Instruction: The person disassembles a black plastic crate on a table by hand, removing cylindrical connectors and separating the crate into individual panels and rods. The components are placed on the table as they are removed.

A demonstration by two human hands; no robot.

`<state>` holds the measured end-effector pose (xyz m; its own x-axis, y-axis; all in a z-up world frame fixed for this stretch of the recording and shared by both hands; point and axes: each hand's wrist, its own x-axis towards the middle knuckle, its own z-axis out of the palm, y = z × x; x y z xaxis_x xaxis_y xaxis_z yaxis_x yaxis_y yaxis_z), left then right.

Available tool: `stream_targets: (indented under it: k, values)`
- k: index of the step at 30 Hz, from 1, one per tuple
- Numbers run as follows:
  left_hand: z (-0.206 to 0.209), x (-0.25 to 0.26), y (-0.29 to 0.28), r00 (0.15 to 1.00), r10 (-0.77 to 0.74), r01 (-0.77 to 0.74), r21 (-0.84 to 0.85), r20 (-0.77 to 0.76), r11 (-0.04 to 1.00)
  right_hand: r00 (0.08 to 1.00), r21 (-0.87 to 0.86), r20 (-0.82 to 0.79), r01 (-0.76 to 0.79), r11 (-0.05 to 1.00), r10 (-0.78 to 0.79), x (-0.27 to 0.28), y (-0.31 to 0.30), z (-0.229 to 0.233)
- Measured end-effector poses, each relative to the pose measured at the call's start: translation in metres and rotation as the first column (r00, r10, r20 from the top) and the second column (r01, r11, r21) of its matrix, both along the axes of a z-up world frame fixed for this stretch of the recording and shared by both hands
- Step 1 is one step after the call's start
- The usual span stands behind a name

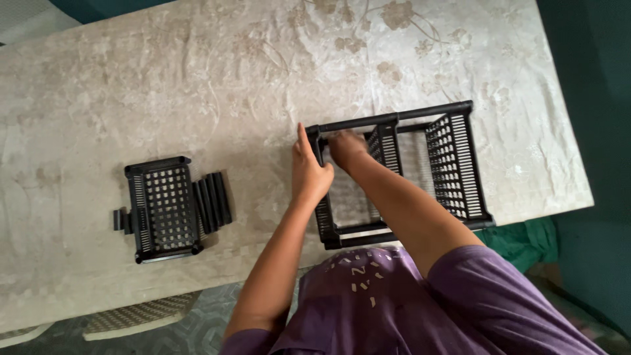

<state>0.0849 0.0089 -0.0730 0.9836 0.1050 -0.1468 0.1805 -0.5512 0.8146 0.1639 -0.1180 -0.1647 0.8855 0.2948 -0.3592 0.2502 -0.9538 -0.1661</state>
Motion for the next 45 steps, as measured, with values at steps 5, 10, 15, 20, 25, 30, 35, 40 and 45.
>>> stream_targets:
  k: [5, 10, 15, 20, 25, 30, 35, 40, 45]
  values:
    - [-0.001, -0.006, -0.001, 1.0, -0.001, 0.001, -0.019, 0.006, 1.0, 0.93, 0.071, -0.167, 0.343, 0.937, -0.328, 0.004, -0.002, -0.001]
    - [0.008, -0.008, -0.003, 0.999, 0.045, -0.045, 0.045, 0.0, 0.998, 0.889, 0.076, -0.146, 0.448, 0.891, -0.435, 0.006, -0.002, -0.006]
    - [0.013, -0.008, -0.003, 0.998, 0.022, -0.017, 0.074, -0.063, 0.997, 0.992, -0.055, -0.096, 0.078, 0.995, -0.083, 0.003, -0.007, -0.003]
    - [0.013, -0.012, 0.002, 1.0, 0.025, -0.025, -0.003, 0.008, 1.0, 0.99, 0.062, 0.028, -0.143, 0.988, 0.141, -0.032, -0.017, 0.055]
    - [0.009, -0.058, 0.018, 0.985, -0.087, 0.102, -0.099, 0.146, 0.99, 0.957, 0.329, -0.117, -0.215, 0.919, 0.266, -0.115, -0.064, 0.135]
    - [0.007, -0.118, 0.007, 0.956, -0.141, 0.156, -0.042, 0.256, 0.987, 0.932, 0.493, 0.06, -0.339, 0.801, 0.357, -0.188, -0.058, 0.162]
    - [0.003, -0.127, 0.002, 0.962, -0.106, 0.106, 0.013, 0.25, 0.994, 0.953, 0.547, 0.06, -0.281, 0.789, 0.298, -0.197, -0.057, 0.156]
    - [0.0, -0.127, 0.007, 0.973, -0.058, 0.05, 0.042, 0.223, 0.998, 0.94, 0.542, 0.192, -0.341, 0.768, 0.283, -0.202, -0.059, 0.155]
    - [-0.002, -0.131, 0.015, 0.957, -0.002, -0.004, 0.02, 0.289, 1.0, 0.946, 0.434, 0.165, -0.324, 0.84, 0.28, -0.204, -0.054, 0.165]
